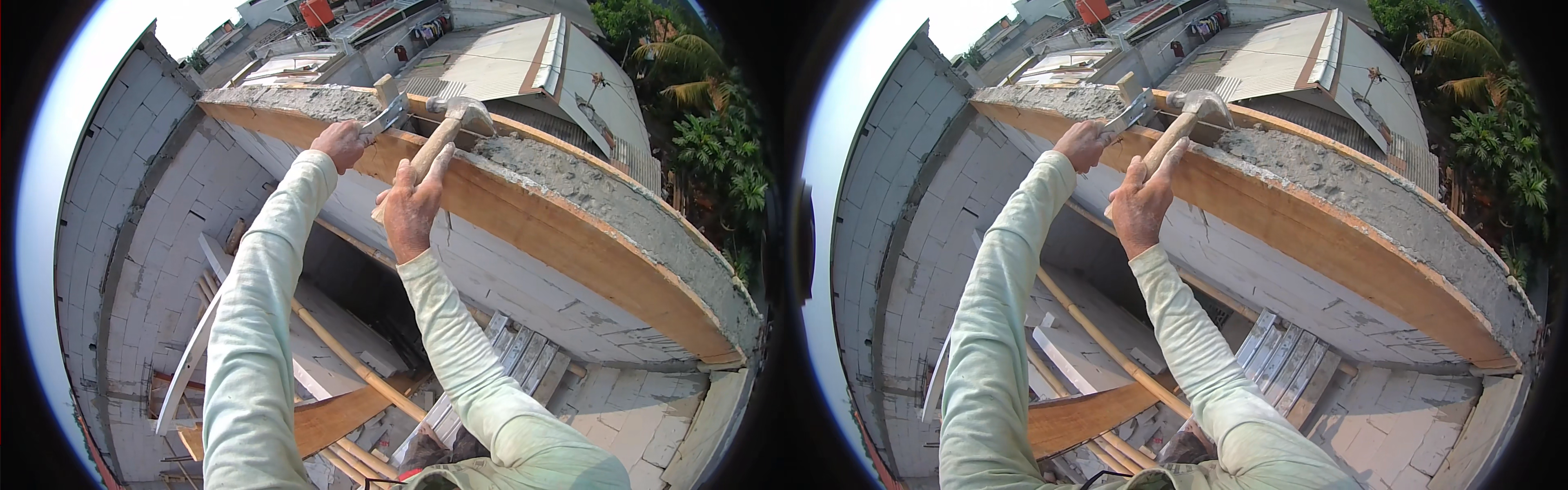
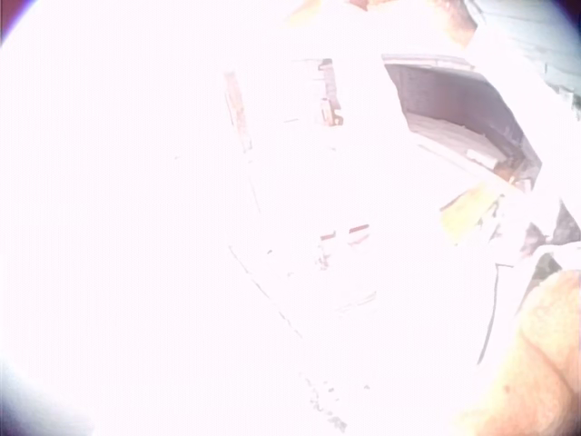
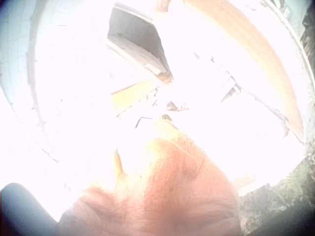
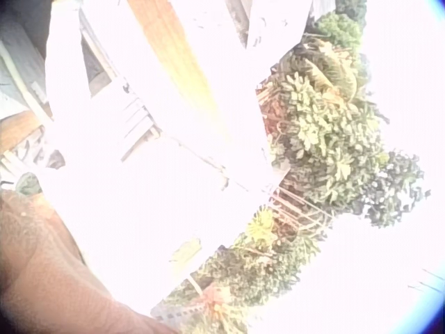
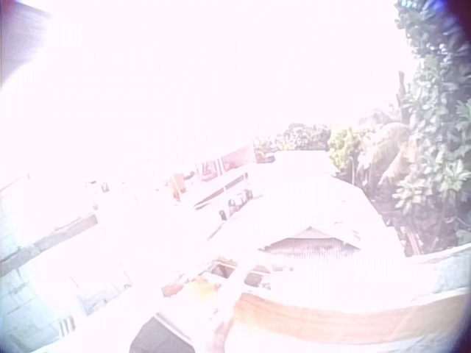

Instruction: The person positions a long metal stud along the top edge of a concrete wall and secures it to a wooden board using a hammer.

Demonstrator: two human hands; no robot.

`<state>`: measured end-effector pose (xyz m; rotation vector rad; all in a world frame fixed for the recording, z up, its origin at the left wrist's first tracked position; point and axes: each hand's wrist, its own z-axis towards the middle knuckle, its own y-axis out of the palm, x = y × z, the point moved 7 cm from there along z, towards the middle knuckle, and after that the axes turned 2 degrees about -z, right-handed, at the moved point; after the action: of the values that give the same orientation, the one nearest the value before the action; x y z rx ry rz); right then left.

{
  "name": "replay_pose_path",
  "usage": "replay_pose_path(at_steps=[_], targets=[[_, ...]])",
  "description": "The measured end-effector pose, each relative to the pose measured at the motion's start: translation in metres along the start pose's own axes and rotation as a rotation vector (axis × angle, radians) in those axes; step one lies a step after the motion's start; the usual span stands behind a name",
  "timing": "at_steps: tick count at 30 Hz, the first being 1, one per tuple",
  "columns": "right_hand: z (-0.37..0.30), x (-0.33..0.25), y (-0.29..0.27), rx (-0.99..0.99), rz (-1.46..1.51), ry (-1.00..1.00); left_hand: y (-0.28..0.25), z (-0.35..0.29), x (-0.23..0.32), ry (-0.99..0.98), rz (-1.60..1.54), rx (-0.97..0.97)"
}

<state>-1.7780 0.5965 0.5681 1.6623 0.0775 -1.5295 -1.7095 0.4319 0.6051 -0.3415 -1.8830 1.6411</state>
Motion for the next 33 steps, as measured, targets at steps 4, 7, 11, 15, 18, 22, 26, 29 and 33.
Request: replay_pose_path(at_steps=[4,7,11,15,18,22,26,29,33], targets=[[0.015,0.012,0.000,-0.193,0.031,0.286,-0.001,-0.003,-0.009,0.004,0.012,0.010],[0.014,-0.007,-0.006,-0.108,0.019,0.154,-0.002,-0.003,-0.011,0.022,0.017,0.025],[0.024,-0.005,-0.005,-0.136,-0.072,0.120,-0.002,-0.001,-0.006,0.022,-0.003,0.017],[0.027,-0.014,-0.012,-0.252,-0.086,0.234,0.000,-0.002,-0.012,-0.025,0.007,-0.006],[0.032,-0.027,-0.016,-0.179,-0.102,0.096,-0.002,-0.003,-0.011,-0.011,0.015,0.006],[0.030,-0.031,-0.015,-0.049,-0.045,-0.002,-0.003,-0.004,-0.006,0.000,0.034,0.037],[0.025,-0.003,-0.001,-0.277,-0.105,0.286,-0.003,-0.007,-0.007,-0.041,0.059,0.045],[0.024,-0.008,-0.005,-0.193,-0.050,0.247,-0.002,0.000,-0.014,0.042,0.018,0.046],[0.024,-0.022,-0.004,-0.027,-0.034,0.111,-0.003,0.004,-0.018,0.029,0.025,0.063]])
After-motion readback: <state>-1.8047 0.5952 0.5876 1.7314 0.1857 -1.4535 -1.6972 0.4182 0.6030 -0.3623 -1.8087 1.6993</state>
